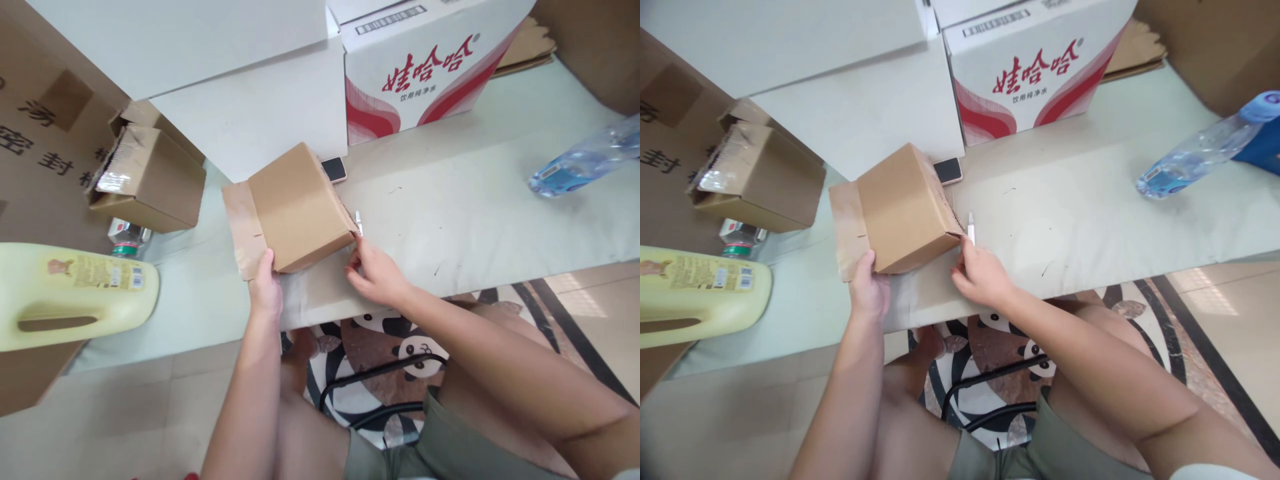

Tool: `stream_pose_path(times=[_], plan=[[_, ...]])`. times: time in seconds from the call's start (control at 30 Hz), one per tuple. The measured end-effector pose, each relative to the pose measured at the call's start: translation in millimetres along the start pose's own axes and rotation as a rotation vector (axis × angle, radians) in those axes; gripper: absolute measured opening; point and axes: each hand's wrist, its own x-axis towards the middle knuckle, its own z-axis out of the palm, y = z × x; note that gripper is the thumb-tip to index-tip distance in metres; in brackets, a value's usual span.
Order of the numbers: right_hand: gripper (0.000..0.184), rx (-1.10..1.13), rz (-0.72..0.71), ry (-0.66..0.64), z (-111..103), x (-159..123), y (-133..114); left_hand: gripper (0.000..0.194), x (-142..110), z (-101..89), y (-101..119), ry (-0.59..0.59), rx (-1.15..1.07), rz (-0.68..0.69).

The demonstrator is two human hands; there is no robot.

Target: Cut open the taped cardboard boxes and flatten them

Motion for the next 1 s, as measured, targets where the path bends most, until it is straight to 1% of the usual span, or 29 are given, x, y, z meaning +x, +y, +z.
stream_pose_path(times=[0.37, 0.53, 0.7, 0.83, 1.0], plan=[[0.061, -0.004, 0.021, -0.022, -1.5, 0.0, -0.9, 0.028, -0.3, 1.1, 1.1, 0.018, -0.014, -0.001], [0.062, 0.006, -0.010, 0.007, 0.3, -0.3, 2.0, 0.028, 0.0, 0.4, 1.1, 0.008, -0.010, -0.007], [0.061, 0.018, -0.007, 0.007, 0.4, -1.0, 2.7, 0.032, 1.0, -1.4, 0.8, 0.008, -0.007, -0.026], [0.061, 0.027, -0.005, 0.014, -0.1, -1.5, 2.5, 0.036, 1.8, -1.6, 0.3, -0.007, -0.006, -0.012], [0.061, 0.020, -0.011, 0.011, 0.5, -1.7, 2.8, 0.036, 0.0, 2.2, 1.6, 0.055, -0.028, -0.026]])
